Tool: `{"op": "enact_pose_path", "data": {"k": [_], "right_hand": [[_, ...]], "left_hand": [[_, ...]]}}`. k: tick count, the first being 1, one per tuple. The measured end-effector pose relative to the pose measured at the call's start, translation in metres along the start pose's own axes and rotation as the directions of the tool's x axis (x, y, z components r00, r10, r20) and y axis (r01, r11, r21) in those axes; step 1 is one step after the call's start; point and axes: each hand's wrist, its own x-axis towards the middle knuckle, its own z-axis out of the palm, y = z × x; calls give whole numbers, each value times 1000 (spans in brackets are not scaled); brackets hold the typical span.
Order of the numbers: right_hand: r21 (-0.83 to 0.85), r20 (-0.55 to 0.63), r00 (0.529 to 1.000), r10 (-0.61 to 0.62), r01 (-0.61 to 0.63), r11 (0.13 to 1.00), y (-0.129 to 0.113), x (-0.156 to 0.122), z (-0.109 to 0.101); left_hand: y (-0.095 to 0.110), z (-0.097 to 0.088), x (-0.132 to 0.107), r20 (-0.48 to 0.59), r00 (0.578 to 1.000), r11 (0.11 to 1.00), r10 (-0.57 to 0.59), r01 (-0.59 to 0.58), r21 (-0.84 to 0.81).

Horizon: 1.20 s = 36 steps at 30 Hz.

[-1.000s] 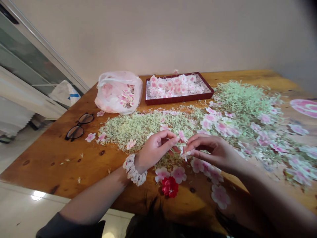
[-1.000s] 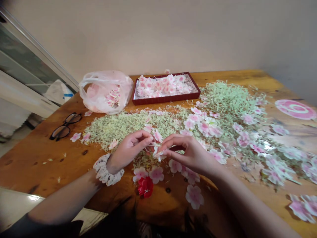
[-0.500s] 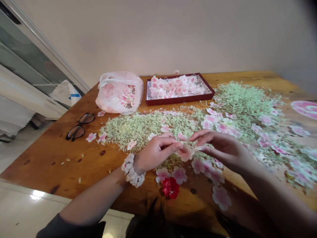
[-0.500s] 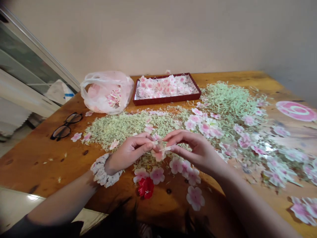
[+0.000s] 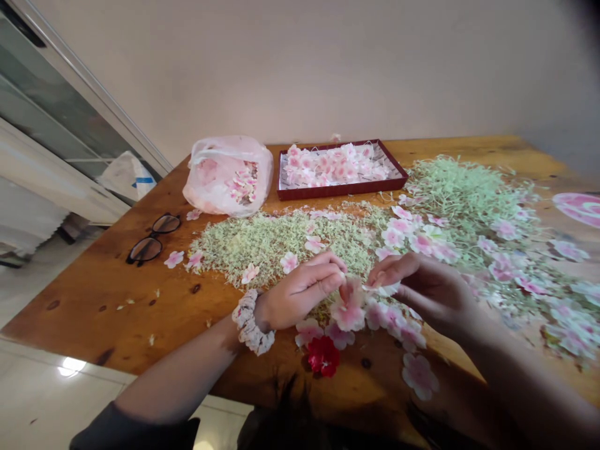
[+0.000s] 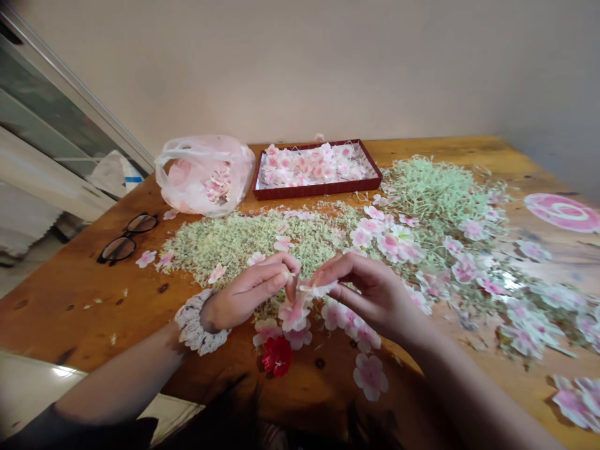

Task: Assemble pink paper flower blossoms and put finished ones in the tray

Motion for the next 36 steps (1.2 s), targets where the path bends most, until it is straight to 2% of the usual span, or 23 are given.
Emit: {"op": "enact_pose_path", "data": {"k": [3, 6, 9, 15, 28, 36], "right_hand": [[-34, 15, 997, -81, 81, 996, -5, 2, 2], [-62, 38, 994, -101, 103, 993, -11, 4, 5], [-49, 48, 995, -92, 95, 994, -13, 5, 9], [0, 66, 981, -182, 183, 983, -12, 5, 10], [25, 122, 984, -133, 131, 991, -15, 4, 11], [0, 151, 985, -79, 79, 997, -17, 5, 14]], "left_hand": [[2, 1, -3, 68, 997, 996, -44, 49, -69], [4, 2, -5, 124, 989, 990, -78, 91, -105], [5, 2, -6, 164, 985, 992, -52, 70, -105], [4, 2, -4, 197, 980, 986, 39, -5, -168], [2, 3, -3, 226, 969, 986, 101, -68, -149], [5, 4, -4, 218, 976, 973, 31, 21, -230]]}}
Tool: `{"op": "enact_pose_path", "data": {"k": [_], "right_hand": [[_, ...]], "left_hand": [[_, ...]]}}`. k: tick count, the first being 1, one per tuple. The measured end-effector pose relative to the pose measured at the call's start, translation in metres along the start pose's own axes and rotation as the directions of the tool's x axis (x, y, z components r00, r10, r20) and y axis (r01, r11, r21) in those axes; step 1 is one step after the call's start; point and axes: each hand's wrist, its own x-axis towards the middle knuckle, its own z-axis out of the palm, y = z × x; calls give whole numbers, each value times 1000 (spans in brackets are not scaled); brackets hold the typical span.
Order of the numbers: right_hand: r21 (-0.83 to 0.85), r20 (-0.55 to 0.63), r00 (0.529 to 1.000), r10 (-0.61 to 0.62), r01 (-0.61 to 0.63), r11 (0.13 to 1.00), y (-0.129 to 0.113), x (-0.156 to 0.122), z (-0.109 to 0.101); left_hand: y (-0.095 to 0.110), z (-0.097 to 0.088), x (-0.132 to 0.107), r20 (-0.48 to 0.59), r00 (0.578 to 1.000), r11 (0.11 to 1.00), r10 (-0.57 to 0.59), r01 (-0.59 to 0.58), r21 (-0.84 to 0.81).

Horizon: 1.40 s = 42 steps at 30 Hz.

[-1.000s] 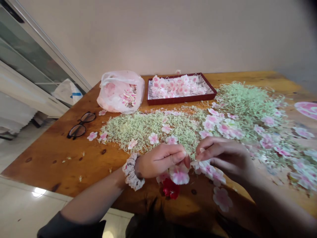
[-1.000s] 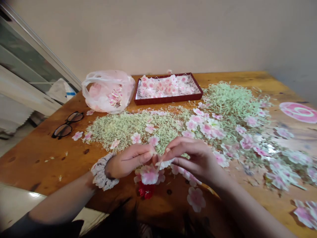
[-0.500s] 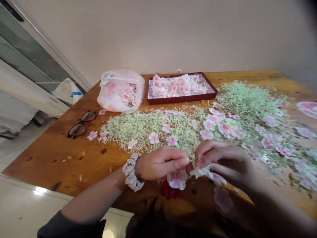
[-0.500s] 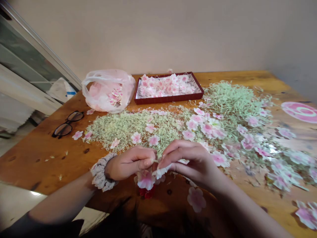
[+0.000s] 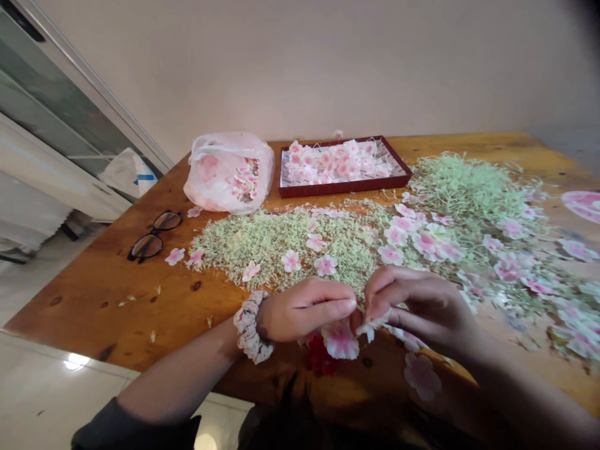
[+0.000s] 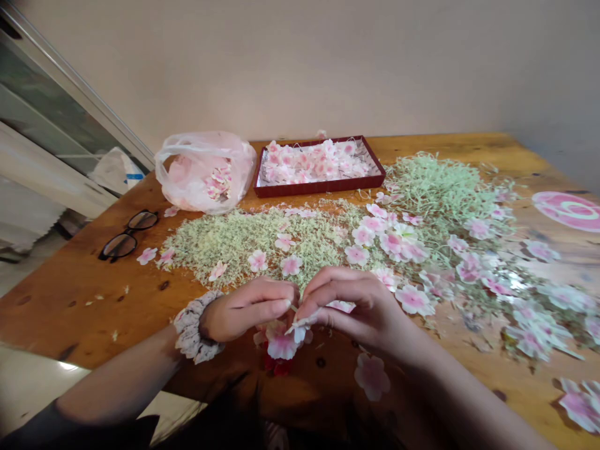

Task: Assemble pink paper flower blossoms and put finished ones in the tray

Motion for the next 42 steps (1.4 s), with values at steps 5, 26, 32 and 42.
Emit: {"op": "enact_pose_path", "data": {"k": [5, 26, 32, 42], "right_hand": [[-39, -9, 1000, 8, -9, 999, 2, -1, 1], [13, -141, 989, 44, -43, 999, 13, 0, 10], [78, -155, 985, 75, -64, 995, 17, -1, 10], [93, -156, 987, 39, -25, 995, 21, -2, 9]], "left_hand": [[-4, 9, 0, -128, 987, 995, -97, 93, -34], [-19, 21, 6, -196, 961, 892, -196, 92, -442], [-19, 22, 7, -220, 957, 915, -190, 91, -394], [-19, 23, 7, -225, 962, 955, -153, 85, -285]]}}
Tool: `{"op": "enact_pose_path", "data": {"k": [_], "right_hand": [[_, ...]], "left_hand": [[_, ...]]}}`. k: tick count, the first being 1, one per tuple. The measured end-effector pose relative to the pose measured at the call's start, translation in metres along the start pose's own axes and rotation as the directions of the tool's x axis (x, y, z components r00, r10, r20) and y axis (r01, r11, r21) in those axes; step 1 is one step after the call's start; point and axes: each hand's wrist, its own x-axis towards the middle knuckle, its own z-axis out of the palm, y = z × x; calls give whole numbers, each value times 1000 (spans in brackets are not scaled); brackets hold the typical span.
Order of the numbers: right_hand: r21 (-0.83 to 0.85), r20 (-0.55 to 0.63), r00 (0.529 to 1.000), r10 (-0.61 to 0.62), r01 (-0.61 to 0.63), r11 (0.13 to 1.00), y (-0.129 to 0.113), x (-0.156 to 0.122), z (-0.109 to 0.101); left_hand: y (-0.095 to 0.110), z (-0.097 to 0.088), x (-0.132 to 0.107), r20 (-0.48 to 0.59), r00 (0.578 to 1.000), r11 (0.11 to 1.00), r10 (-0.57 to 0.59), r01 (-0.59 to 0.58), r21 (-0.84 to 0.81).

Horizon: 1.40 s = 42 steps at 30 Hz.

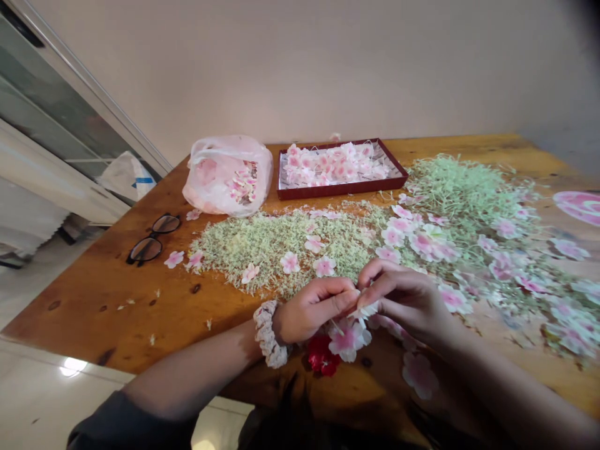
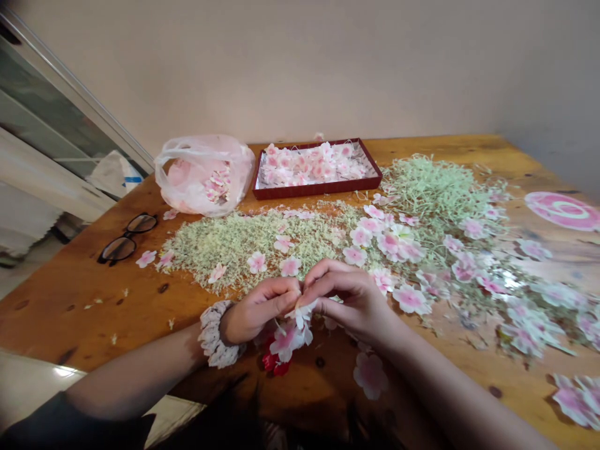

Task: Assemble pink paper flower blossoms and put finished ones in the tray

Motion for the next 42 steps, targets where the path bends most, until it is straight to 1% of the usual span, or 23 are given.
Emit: {"op": "enact_pose_path", "data": {"k": [3, 7, 10, 11, 13, 15, 16, 17, 20, 23, 25, 27, 29, 30, 33, 36, 38, 40, 42], "right_hand": [[11, -3, 1000, 25, -25, 1000, 0, 0, 1], [57, 25, 997, 67, -68, 996, 0, -2, 2], [134, 15, 985, 169, -170, 976, 0, -3, 3], [156, 13, 975, 221, -220, 963, 0, -4, 3], [188, 25, 952, 306, -305, 933, 1, -3, 2], [203, 43, 935, 352, -353, 913, 0, -2, 1], [205, 49, 933, 357, -359, 910, -1, -1, 0], [205, 51, 934, 354, -356, 912, -2, 0, 0], [199, 45, 936, 350, -352, 915, -6, 3, 0], [199, -15, 918, 396, -385, 901, -7, 4, 0], [226, -76, 895, 440, -414, 882, -5, 5, -1], [268, -142, 871, 471, -424, 865, -1, 4, -4], [293, -208, 856, 473, -407, 865, 4, 4, -8], [290, -236, 853, 466, -396, 871, 6, 4, -10], [234, -265, 865, 427, -372, 898, 9, 4, -13], [157, -246, 887, 391, -362, 919, 6, 3, -10], [127, -225, 901, 371, -351, 928, 4, 3, -7], [104, -229, 911, 342, -326, 940, 4, 6, -7], [55, -301, 904, 304, -302, 952, 4, 13, -14]], "left_hand": [[0, 0, 0, -3, 1000, 1000, -6, 6, 26], [-2, 1, 0, -17, 999, 999, -33, 33, 15], [-5, 3, 1, -87, 991, 993, -104, 99, -58], [-6, 3, 1, -122, 982, 986, -143, 131, -102], [-8, 5, 2, -195, 951, 957, -239, 197, -212], [-9, 5, 2, -235, 919, 922, -318, 241, -304], [-9, 5, 2, -242, 909, 910, -338, 250, -331], [-10, 4, 2, -245, 908, 904, -341, 246, -349], [-14, 1, 2, -234, 924, 906, -302, 202, -372], [-19, -1, 3, -267, 925, 916, -272, 163, -368], [-20, -3, 4, -287, 928, 933, -237, 136, -332], [-18, -5, 6, -271, 947, 960, -172, 99, -263], [-14, -8, 9, -245, 961, 982, -128, 88, -165], [-11, -9, 10, -239, 963, 990, -125, 103, -101], [-5, -12, 12, -273, 955, 977, -115, 158, 141], [-2, -14, 12, -311, 950, 929, 14, 103, 357], [-3, -16, 11, -327, 942, 903, 77, 74, 424], [-7, -17, 10, -357, 928, 887, 102, 78, 456], [-10, -19, 8, -377, 915, 868, 144, 66, 492]]}}
